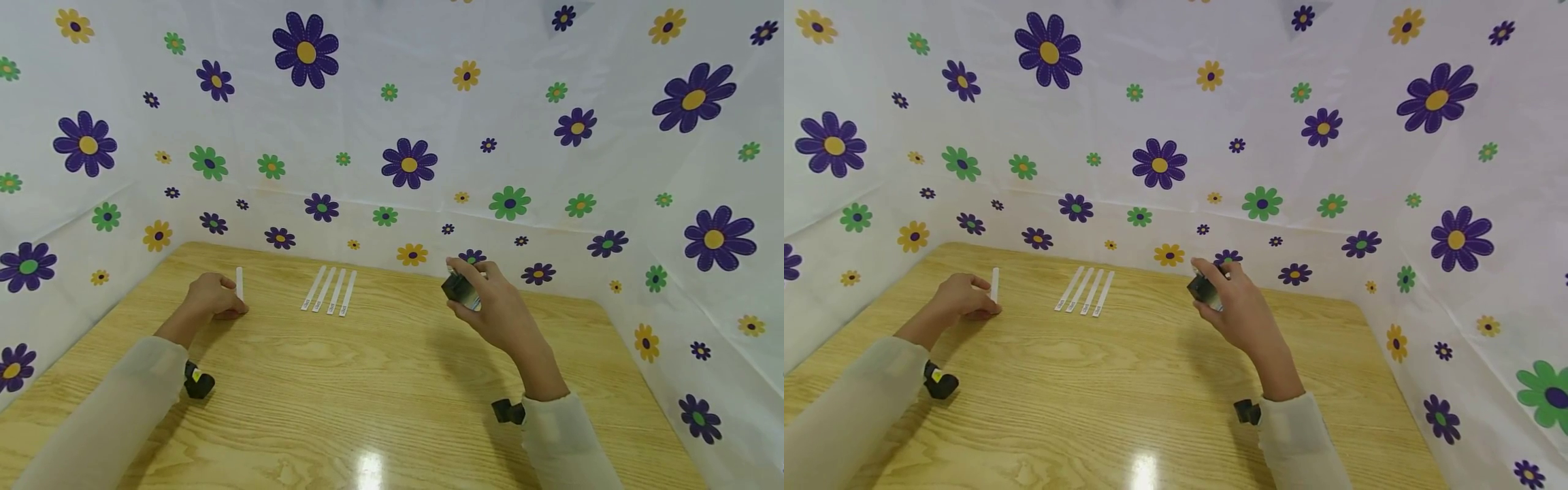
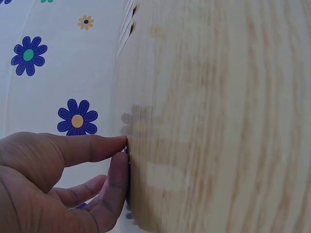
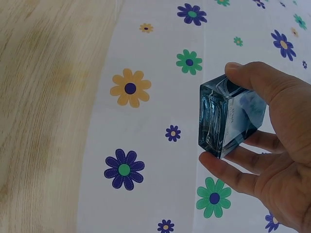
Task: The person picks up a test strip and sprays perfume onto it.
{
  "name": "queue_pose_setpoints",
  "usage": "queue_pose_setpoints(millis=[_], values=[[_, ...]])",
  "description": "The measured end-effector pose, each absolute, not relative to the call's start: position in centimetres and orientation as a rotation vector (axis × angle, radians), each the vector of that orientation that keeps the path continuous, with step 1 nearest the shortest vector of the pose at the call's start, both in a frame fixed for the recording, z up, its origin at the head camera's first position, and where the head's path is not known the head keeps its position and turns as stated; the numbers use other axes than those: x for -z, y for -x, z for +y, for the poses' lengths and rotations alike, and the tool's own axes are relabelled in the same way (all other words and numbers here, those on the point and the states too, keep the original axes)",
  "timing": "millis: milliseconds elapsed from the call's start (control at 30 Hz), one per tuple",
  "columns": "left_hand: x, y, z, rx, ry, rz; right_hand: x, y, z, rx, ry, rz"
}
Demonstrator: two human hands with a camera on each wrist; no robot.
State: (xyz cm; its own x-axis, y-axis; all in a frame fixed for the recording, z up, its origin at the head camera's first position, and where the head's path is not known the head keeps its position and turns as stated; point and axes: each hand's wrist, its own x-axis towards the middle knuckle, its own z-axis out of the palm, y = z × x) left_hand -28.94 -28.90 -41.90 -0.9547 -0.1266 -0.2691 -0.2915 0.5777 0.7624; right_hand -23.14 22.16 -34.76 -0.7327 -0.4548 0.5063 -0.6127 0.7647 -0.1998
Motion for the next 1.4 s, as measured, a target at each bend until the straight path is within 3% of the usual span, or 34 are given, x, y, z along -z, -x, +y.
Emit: queue_pose_setpoints(millis=[1400], values=[[42.28,29.59,-28.94,-1.461,0.406,2.483,34.61,23.12,22.38,-0.507,-0.810,-2.517]])
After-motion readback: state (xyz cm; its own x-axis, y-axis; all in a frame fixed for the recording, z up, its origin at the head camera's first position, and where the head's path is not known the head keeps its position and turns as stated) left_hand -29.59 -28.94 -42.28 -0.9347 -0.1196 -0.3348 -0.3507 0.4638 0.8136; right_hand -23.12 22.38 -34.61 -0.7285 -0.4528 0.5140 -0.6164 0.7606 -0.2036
